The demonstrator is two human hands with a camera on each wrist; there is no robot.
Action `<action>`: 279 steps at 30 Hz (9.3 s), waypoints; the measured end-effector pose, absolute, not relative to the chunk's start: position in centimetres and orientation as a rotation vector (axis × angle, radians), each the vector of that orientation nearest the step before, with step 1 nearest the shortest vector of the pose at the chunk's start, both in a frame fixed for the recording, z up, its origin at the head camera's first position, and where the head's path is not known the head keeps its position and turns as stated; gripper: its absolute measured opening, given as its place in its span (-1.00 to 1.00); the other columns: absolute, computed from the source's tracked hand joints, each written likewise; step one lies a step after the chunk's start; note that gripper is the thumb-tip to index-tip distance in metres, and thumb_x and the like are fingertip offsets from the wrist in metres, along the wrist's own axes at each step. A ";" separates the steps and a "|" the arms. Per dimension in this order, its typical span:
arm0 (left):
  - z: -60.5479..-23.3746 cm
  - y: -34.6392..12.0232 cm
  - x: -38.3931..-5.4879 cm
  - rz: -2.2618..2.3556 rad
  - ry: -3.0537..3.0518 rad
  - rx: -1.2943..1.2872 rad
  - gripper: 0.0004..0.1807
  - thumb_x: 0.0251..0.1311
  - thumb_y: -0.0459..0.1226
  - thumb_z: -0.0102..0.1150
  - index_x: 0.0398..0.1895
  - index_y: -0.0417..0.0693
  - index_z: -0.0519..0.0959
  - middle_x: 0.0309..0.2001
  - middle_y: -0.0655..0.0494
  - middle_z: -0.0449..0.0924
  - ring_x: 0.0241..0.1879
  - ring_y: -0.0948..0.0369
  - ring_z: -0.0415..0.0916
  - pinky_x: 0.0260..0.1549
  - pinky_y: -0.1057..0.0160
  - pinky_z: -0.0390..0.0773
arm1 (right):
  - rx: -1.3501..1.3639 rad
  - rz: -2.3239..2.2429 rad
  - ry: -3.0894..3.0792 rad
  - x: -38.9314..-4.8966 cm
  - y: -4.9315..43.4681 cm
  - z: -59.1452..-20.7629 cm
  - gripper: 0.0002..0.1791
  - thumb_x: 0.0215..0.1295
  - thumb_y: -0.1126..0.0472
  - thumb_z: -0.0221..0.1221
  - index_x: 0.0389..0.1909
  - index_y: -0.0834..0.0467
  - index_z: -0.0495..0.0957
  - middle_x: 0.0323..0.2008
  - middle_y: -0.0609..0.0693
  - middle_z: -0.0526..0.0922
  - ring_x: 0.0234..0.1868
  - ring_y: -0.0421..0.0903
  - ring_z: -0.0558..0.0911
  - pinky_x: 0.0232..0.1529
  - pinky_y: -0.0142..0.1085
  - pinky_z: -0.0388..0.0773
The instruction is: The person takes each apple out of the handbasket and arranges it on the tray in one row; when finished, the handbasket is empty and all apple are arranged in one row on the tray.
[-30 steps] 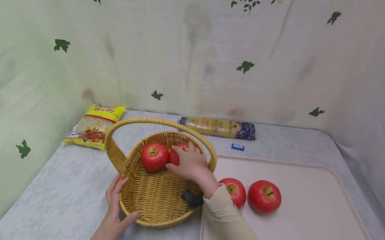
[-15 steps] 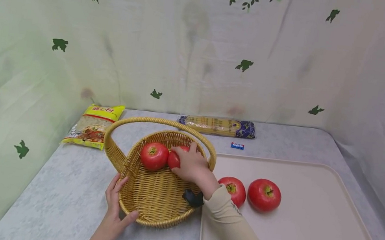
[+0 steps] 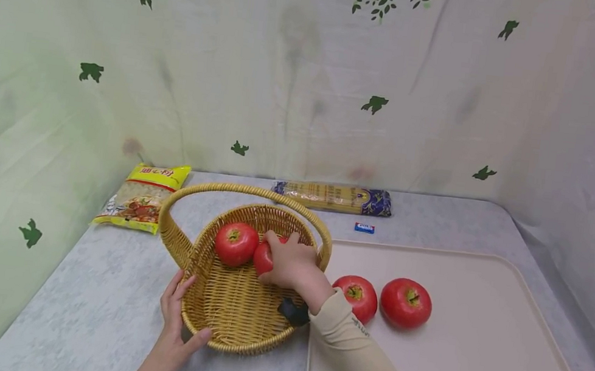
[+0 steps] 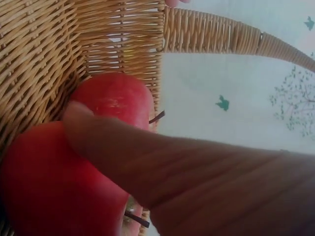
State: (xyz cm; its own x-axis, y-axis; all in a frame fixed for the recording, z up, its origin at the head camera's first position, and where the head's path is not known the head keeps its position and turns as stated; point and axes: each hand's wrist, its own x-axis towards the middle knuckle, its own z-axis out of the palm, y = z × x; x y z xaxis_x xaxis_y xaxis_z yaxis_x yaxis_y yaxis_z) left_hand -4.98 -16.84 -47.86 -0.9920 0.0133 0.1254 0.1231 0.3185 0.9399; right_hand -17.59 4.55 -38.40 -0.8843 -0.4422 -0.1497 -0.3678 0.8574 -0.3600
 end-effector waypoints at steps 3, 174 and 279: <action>-47.8 -16.8 -5.1 -1.778 -2.471 -0.133 -0.04 0.14 -0.29 0.26 0.49 0.14 -0.12 0.40 0.24 -0.54 0.37 -0.07 -0.46 0.10 -0.41 -0.14 | -0.640 -0.451 2.800 -17.5 4.5 -38.4 -0.23 -0.04 -0.19 0.39 0.16 -0.08 0.28 -0.13 0.26 0.41 -0.31 0.15 0.52 -0.38 -0.05 0.48; -47.7 -16.8 -5.1 -1.772 -2.497 -0.124 -0.05 0.15 -0.28 0.24 0.48 0.14 -0.15 0.40 0.22 -0.56 0.36 -0.09 -0.49 0.07 -0.45 -0.15 | 0.761 -1.473 2.968 -10.5 33.2 -48.0 -0.13 0.16 -0.06 0.29 0.41 0.13 0.14 0.27 0.27 0.15 0.26 0.23 0.09 -0.32 -0.26 0.56; -47.7 -17.0 -5.0 -1.737 -2.477 -0.193 -0.08 0.16 -0.30 0.23 0.47 0.12 -0.12 0.42 0.18 -0.55 0.37 -0.09 -0.48 0.06 -0.46 -0.13 | -0.933 -0.793 2.740 -18.1 1.6 -36.6 -0.39 0.25 -0.17 0.16 0.33 -0.20 0.34 0.37 0.19 0.18 0.29 0.18 0.27 0.19 0.19 0.13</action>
State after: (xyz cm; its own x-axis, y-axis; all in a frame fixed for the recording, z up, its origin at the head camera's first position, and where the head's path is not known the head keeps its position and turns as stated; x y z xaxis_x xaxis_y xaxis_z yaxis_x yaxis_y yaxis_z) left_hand -5.02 -16.96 -47.69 -0.9859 0.0406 0.1626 0.1667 0.3369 0.9267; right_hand -18.09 1.59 -36.61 -0.7978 -0.6019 0.0353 -0.5278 0.6688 -0.5235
